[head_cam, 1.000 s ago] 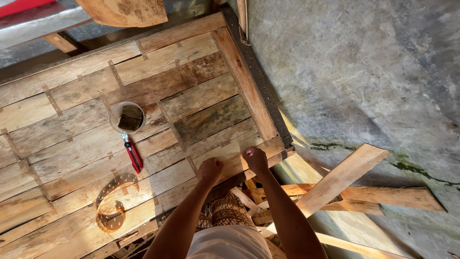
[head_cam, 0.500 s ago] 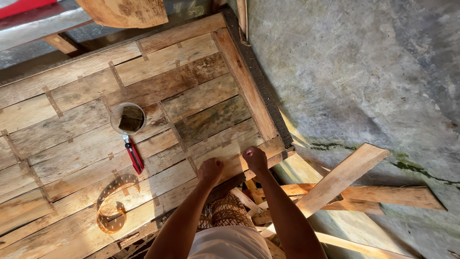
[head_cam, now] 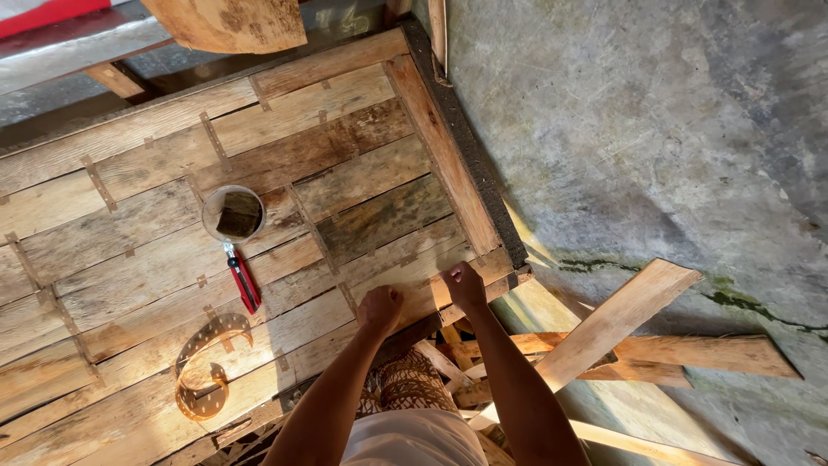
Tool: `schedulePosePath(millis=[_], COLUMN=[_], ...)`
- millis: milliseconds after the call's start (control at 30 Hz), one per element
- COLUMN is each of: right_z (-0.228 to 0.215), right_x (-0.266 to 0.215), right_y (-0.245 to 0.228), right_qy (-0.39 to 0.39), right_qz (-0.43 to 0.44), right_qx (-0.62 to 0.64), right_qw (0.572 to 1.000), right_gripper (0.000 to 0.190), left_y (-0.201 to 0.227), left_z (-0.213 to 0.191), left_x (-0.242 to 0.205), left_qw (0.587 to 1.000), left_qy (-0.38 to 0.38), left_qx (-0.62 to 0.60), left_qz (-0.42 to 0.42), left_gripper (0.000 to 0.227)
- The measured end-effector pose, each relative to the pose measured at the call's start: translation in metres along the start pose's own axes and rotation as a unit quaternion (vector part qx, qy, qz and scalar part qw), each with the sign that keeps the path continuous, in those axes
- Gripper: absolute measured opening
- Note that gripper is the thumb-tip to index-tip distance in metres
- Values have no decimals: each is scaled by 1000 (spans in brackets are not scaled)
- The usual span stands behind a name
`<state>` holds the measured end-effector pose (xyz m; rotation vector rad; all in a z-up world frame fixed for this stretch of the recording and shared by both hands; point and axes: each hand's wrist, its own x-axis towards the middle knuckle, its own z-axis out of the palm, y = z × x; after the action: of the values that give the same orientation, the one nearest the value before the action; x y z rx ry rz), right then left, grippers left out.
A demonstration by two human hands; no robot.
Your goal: Repairing or installing sections of a wooden or bamboo floor surface by fitting small pieces into gaps.
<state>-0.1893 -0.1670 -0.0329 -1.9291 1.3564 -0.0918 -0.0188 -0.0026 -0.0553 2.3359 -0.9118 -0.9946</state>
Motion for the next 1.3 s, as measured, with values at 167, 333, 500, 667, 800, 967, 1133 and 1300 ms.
schedulePosePath(millis=[167,333,500,667,800,967,1133,1300], right_z=[-2,-9,-8,-12,-11,-9,-2,0], right_x=[-6,-12,-11,-17,-18,-25,-31,-38], right_y=[-17,-31,-29,-44,-45,-48,-46,-52], right_qy=[21,10,-6,1,-4,6,42,34], right_qz=[26,72,64,87,87,70,5,-7], right_qx=[4,-17,28,-10,-21,-2,15,-30], right_qw=[999,997,998,996,996,998,999,999], right_gripper=[42,44,44,51,52,52,56,63], left_y=[6,39,-5,26,32,3,2,-7], left_z=[-6,-44,9,-29,-35,2,2,13], left_x=[-1,-20,5,-12,-15,2,3,7], left_qw=[1000,997,998,997,997,998,999,999], left_qy=[-20,-45,-46,-47,-39,-35,-29,-18], left_qx=[13,9,34,48,37,24,29,-22], left_qz=[-11,-57,-29,-40,-48,-36,-36,-15], left_gripper=[33,31,37,34,32,33,34,33])
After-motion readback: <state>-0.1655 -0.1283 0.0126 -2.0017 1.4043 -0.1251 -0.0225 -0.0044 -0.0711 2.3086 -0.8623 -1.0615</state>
